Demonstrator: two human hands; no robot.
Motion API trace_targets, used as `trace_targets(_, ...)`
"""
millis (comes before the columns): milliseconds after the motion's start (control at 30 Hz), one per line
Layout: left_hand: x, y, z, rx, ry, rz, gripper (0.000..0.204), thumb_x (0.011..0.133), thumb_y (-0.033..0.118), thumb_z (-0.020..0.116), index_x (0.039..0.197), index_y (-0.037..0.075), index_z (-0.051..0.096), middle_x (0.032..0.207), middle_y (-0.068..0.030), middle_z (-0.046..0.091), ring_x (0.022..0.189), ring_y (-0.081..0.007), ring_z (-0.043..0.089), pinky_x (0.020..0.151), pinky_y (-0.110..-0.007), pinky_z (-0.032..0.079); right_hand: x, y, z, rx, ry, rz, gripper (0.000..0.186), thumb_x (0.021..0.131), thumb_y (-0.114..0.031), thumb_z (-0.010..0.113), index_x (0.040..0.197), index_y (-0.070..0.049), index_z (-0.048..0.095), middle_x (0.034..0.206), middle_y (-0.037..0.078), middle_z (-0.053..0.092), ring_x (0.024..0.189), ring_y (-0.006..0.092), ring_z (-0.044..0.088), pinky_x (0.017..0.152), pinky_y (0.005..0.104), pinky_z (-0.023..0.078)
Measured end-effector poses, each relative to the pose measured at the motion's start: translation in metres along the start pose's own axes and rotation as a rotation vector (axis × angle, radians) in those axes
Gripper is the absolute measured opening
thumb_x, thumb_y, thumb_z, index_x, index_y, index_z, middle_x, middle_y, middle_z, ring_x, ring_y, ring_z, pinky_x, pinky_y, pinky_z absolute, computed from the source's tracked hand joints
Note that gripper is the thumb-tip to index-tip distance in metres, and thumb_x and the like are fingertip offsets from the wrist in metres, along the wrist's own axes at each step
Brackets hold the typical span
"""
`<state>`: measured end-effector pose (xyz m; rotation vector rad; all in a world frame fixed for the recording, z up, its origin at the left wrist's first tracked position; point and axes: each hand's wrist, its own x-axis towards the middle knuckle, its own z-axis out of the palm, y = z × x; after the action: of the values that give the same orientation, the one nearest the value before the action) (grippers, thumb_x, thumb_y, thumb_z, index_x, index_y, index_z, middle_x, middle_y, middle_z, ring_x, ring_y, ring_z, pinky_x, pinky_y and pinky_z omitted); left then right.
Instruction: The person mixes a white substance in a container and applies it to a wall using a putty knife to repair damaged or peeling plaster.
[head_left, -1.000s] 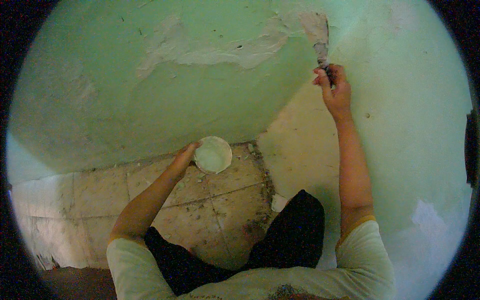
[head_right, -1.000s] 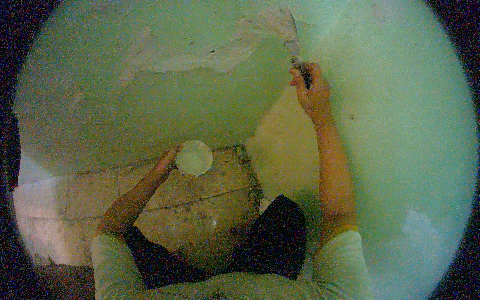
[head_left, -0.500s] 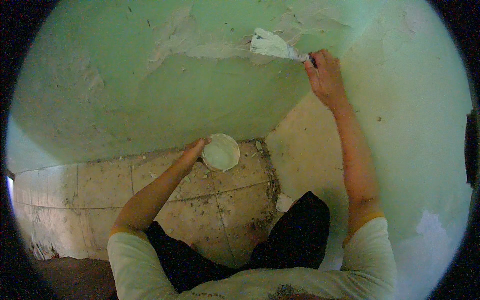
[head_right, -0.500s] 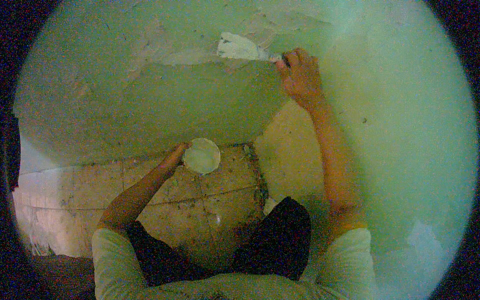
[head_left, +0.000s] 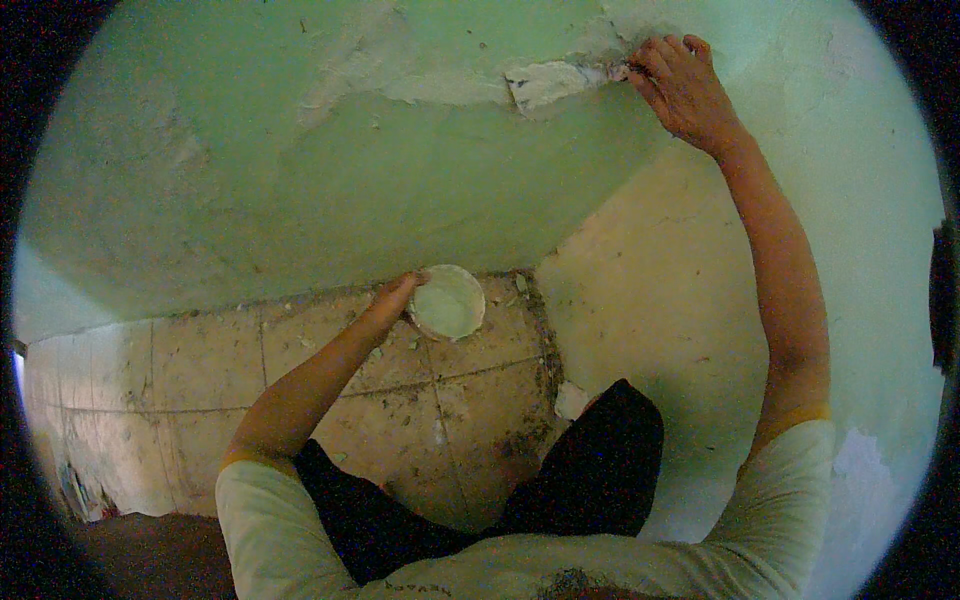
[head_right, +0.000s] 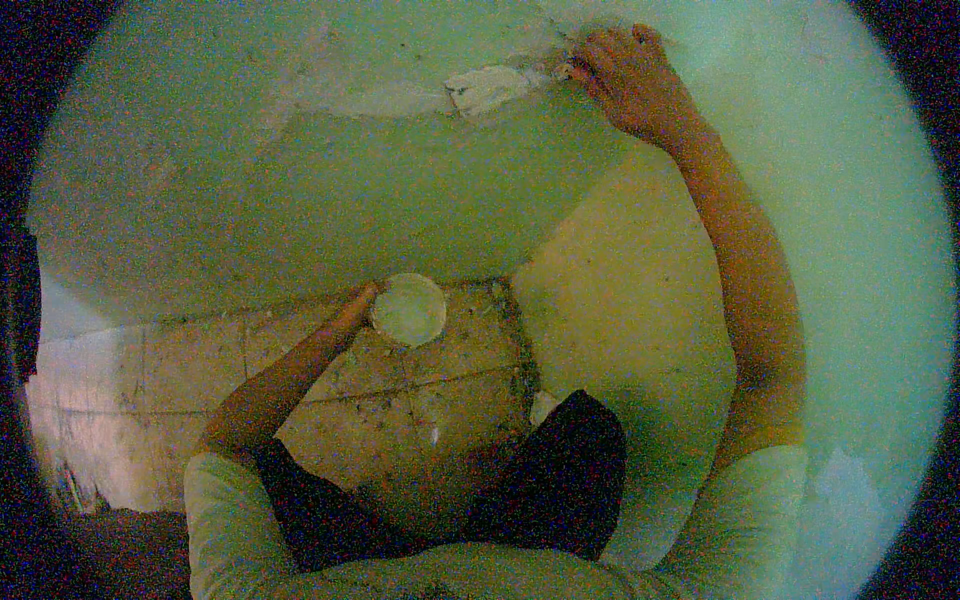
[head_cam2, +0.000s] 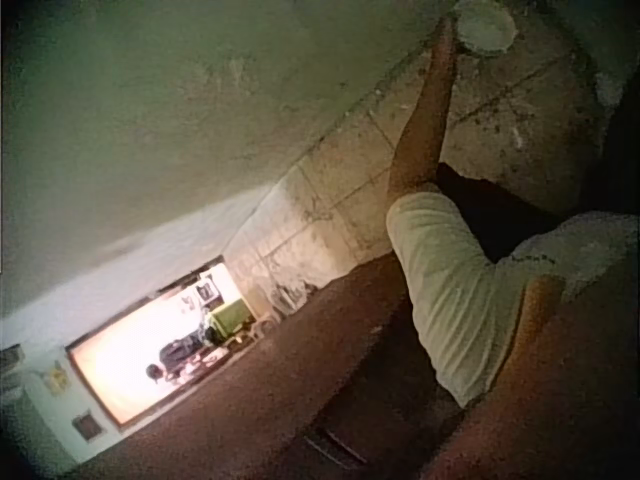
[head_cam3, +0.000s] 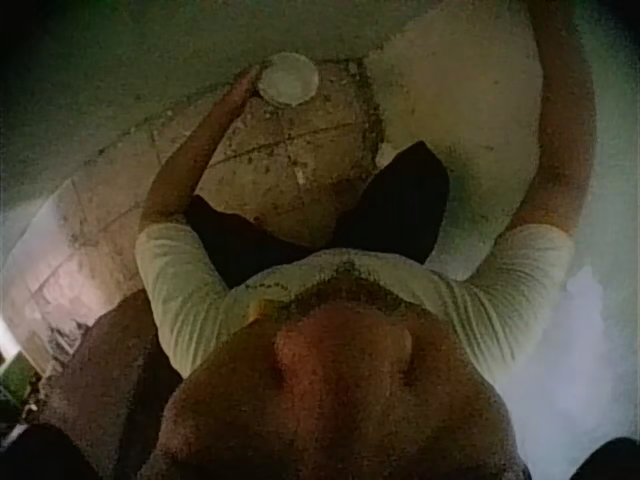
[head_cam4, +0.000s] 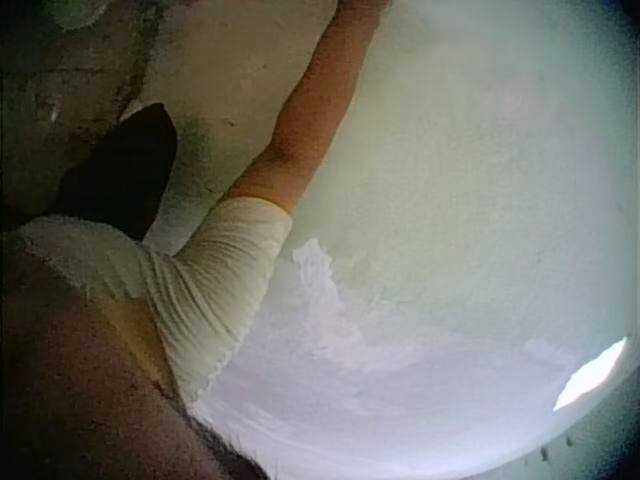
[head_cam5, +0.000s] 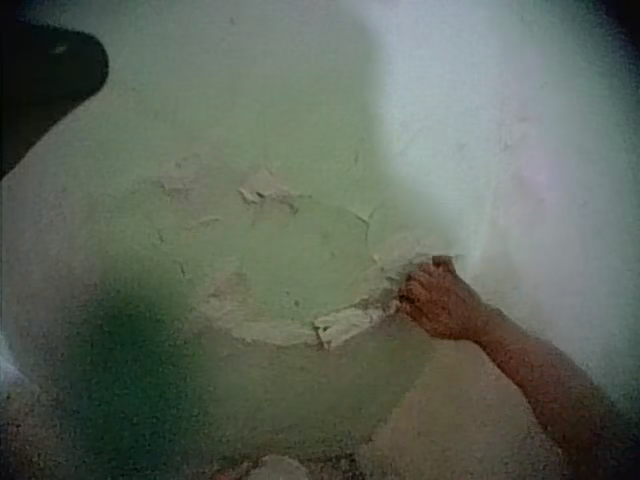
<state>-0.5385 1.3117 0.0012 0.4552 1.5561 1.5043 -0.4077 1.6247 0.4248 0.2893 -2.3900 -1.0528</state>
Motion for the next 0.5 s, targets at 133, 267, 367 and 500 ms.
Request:
trace_targets(133, 0.000, -0.006, -0.008, 0.027, -0.013, -0.023, 0.057, 0.091, 0.051, 0.051, 0.125, 0.007, 0.059, 0.116, -0.0109, 0.062, 0.095, -0.0261, 0.060, 0.073, -0.039, 0.050, 0.005, -0.007, -0.004, -0.074, 0.015, 0.011, 0.019, 0.095, -0.024, 0.056, 0.107, -0.009, 0.058, 0.106, 0.009, 0.057, 0.105, 0.0264, 0.053, 0.099, 0.0454, 0.032)
trace_targets(267, -0.005, -0.002, -0.003, 0.021, -0.069, -0.014, 0.057, 0.091, 0.051, 0.050, 0.126, 0.007, 0.058, 0.118, -0.0108, 0.062, 0.098, -0.0260, 0.059, 0.074, -0.039, 0.050, 0.016, -0.006, -0.018, -0.109, 0.088, -0.035, 0.019, 0.093, -0.024, 0.060, 0.106, -0.009, 0.061, 0.107, 0.009, 0.058, 0.105, 0.0269, 0.054, 0.096, 0.0444, 0.036)
trace_targets(367, -0.007, -0.008, -0.004, 0.008, -0.051, 0.017, 0.055, 0.092, 0.050, 0.049, 0.126, 0.008, 0.058, 0.120, -0.0110, 0.061, 0.097, -0.0260, 0.059, 0.073, -0.039, 0.050, 0.033, -0.012, -0.040, -0.119, -0.031, 0.010, 0.017, 0.089, -0.023, 0.065, 0.095, -0.007, 0.063, 0.092, 0.011, 0.058, 0.089, 0.0235, 0.057, 0.093, 0.0443, 0.040)
trace_targets(500, -0.013, 0.000, 0.002, 0.115, -0.019, -0.047, 0.052, 0.094, 0.049, 0.047, 0.127, 0.010, 0.059, 0.121, -0.0113, 0.060, 0.097, -0.0263, 0.060, 0.072, -0.039, 0.051, 0.028, -0.008, -0.048, -0.080, -0.108, 0.163, 0.014, 0.091, -0.020, 0.061, 0.097, -0.008, 0.060, 0.097, 0.011, 0.052, 0.099, 0.0273, 0.051, 0.098, 0.0483, 0.030)
